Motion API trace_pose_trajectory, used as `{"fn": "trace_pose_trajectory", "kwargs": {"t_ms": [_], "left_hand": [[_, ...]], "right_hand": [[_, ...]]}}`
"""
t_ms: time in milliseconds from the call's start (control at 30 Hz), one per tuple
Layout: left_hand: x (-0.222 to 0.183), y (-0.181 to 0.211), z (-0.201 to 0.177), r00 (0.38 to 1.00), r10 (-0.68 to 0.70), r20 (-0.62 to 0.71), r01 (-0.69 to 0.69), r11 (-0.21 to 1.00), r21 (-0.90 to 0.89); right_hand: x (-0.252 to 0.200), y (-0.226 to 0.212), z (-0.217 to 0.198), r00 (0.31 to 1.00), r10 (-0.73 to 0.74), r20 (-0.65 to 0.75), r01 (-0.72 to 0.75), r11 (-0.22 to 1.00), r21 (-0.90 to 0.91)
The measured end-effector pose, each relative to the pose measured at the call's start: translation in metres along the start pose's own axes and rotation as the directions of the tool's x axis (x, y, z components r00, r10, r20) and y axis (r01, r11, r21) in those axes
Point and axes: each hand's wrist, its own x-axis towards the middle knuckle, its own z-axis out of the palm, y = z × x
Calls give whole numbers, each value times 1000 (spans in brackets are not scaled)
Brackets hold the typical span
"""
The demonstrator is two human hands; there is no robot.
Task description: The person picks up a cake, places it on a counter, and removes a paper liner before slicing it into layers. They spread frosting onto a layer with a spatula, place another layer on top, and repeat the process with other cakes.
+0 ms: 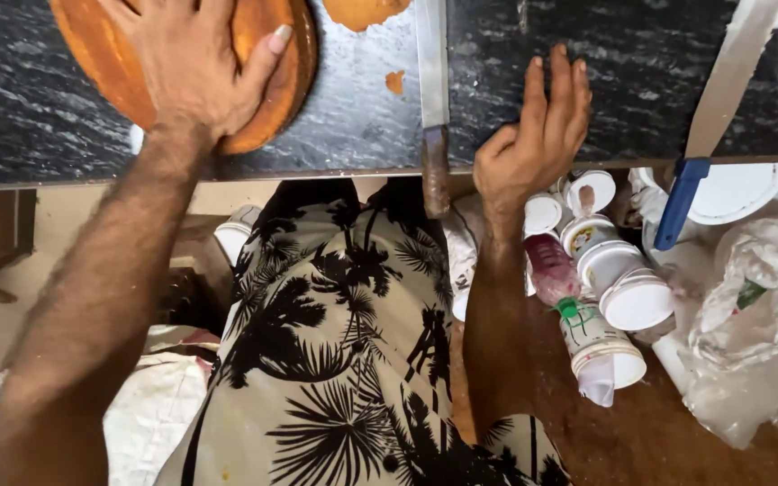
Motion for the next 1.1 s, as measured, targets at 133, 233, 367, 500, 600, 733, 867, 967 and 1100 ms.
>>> {"fn": "trace_pose_trajectory", "kwargs": {"t_ms": [133, 233, 367, 500, 600, 733, 867, 967, 1100], "left_hand": [[-1, -1, 12, 992, 74, -103, -66, 995, 77], [-5, -3, 22, 943, 225, -246, -163, 954, 250], [-1, 1, 19, 985, 115, -132, -95, 984, 148], [-37, -6, 16, 870, 17, -492, -108, 982, -156], [-101, -5, 55, 630, -460, -626, -87, 759, -646], [-102, -13, 92, 661, -616, -429, -183, 422, -888], [-61, -81, 69, 536, -727, -429, -390, 237, -890], [-62, -78, 66, 511, -736, -445, -384, 268, -884], [-44, -103, 53, 569, -709, -416, -402, 202, -893]], "right_hand": [[0, 0, 0, 1000, 3, -12, -4, 1000, -25], [7, -9, -1, 1000, 23, -19, -23, 999, -23], [19, -24, -21, 983, 171, 68, -174, 984, 42], [56, -78, -18, 948, 158, 276, -275, 842, 464], [96, -121, 30, 896, -153, 418, -281, 534, 798], [101, -189, 103, 860, -369, 351, -52, 621, 782], [52, -201, 85, 813, -297, 501, -385, 371, 845], [83, -213, 95, 883, -67, 465, -409, 378, 831], [73, -232, 113, 851, -246, 464, -166, 713, 681]]}}
